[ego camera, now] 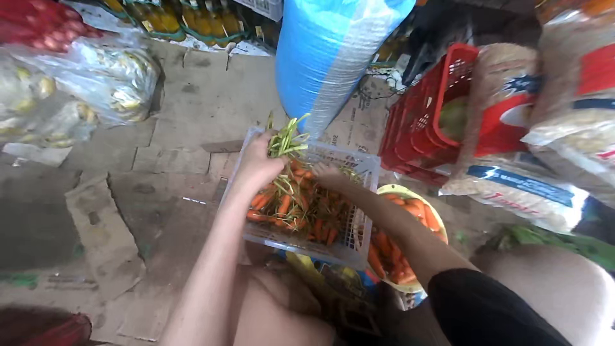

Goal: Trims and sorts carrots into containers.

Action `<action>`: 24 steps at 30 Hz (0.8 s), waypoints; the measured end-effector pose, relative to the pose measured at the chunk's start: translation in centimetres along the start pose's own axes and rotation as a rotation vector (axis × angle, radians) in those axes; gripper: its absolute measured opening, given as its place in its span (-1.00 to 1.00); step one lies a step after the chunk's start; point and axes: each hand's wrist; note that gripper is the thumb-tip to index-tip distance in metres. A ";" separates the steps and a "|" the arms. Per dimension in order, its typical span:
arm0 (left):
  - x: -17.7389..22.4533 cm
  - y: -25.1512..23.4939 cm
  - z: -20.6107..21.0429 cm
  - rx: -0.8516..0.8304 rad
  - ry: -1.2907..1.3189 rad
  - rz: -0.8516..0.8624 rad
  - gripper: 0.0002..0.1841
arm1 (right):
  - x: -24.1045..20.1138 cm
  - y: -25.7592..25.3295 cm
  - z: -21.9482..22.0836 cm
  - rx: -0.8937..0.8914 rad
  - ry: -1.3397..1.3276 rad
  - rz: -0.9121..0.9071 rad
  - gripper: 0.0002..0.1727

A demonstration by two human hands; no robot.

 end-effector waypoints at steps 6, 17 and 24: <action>1.1 -0.6 0.9 0.006 -0.038 0.043 -0.39 | 0.1 3.5 -2.0 -0.182 0.159 0.126 -0.37; 3.0 -1.4 3.8 -0.061 -0.096 0.058 -0.35 | -1.2 5.5 -3.6 -0.307 -0.190 0.453 -0.12; 3.1 -1.4 4.3 -0.069 -0.002 0.063 -0.33 | -0.8 5.2 -2.2 -0.123 -0.461 0.561 -0.28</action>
Point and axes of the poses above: each hand's wrist, its own y-axis away from the middle knuckle, its own z-axis out of the palm, x = y × z, and after that the axes turned 2 degrees about -y, right-handed
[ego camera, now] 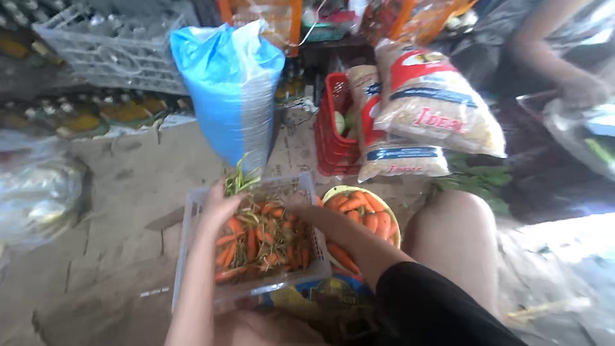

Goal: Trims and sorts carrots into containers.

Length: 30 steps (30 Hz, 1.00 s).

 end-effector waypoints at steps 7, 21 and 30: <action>1.7 0.9 1.3 -0.021 0.099 0.030 -0.34 | -0.5 -0.1 -1.1 0.001 -0.057 -0.101 -0.47; 1.8 0.0 3.2 0.080 0.237 -0.001 -0.32 | 1.7 5.7 -8.5 0.144 -0.327 -0.171 -0.47; 1.4 1.9 4.7 0.115 0.568 -0.030 -0.34 | -1.1 14.3 -10.6 0.277 -1.254 -0.142 -0.40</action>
Point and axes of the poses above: each hand's wrist, its own y-axis away from the middle knuckle, its own z-axis out of the palm, x = y × z, and after that the axes turned 2 degrees about -y, right-handed
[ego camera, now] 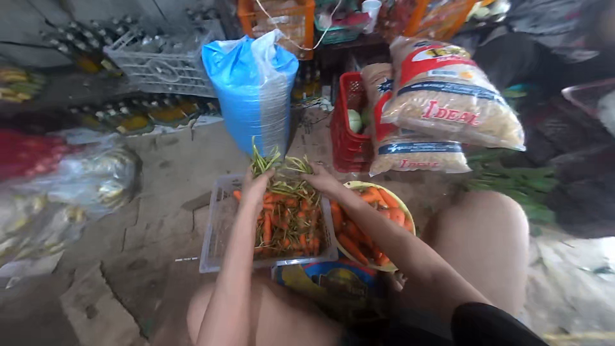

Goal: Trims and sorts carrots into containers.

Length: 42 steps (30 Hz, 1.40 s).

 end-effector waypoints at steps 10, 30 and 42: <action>-7.2 4.1 6.5 0.126 1.073 -0.031 -0.68 | -5.5 2.7 7.1 -0.015 0.673 -0.098 -0.36; -4.6 4.1 -0.9 0.149 1.079 0.087 -0.71 | -11.5 2.7 10.5 -0.202 1.097 -0.359 -0.10; -0.7 4.4 -6.1 0.137 1.309 0.092 -0.72 | 18.2 -3.0 10.5 -0.791 1.336 -0.436 0.18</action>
Point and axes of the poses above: each hand's wrist, its own y-axis away from the middle knuckle, its own z-axis out of the palm, x = y × z, and after that the axes turned 2 degrees about -y, right-handed
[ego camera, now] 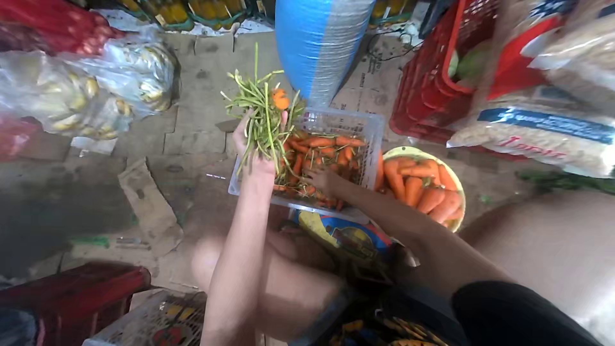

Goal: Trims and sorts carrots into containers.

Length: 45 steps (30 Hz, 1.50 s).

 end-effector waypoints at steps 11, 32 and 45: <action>0.3 -1.0 1.9 -0.107 0.120 -0.040 -0.70 | 1.2 -2.7 3.9 0.026 0.036 -0.063 -0.40; 0.6 -3.6 -2.4 0.095 0.025 0.035 -0.78 | 3.3 2.6 -6.4 -0.091 -0.395 0.454 -0.36; 1.8 -1.6 -0.4 0.042 0.103 0.076 -0.69 | 1.4 -2.1 3.8 0.078 -0.238 0.785 0.45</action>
Point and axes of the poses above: each hand's wrist, its own y-axis away from the middle knuckle, its own z-axis out of the palm, x = y × z, and after that the axes turned 2 degrees about -y, right-handed
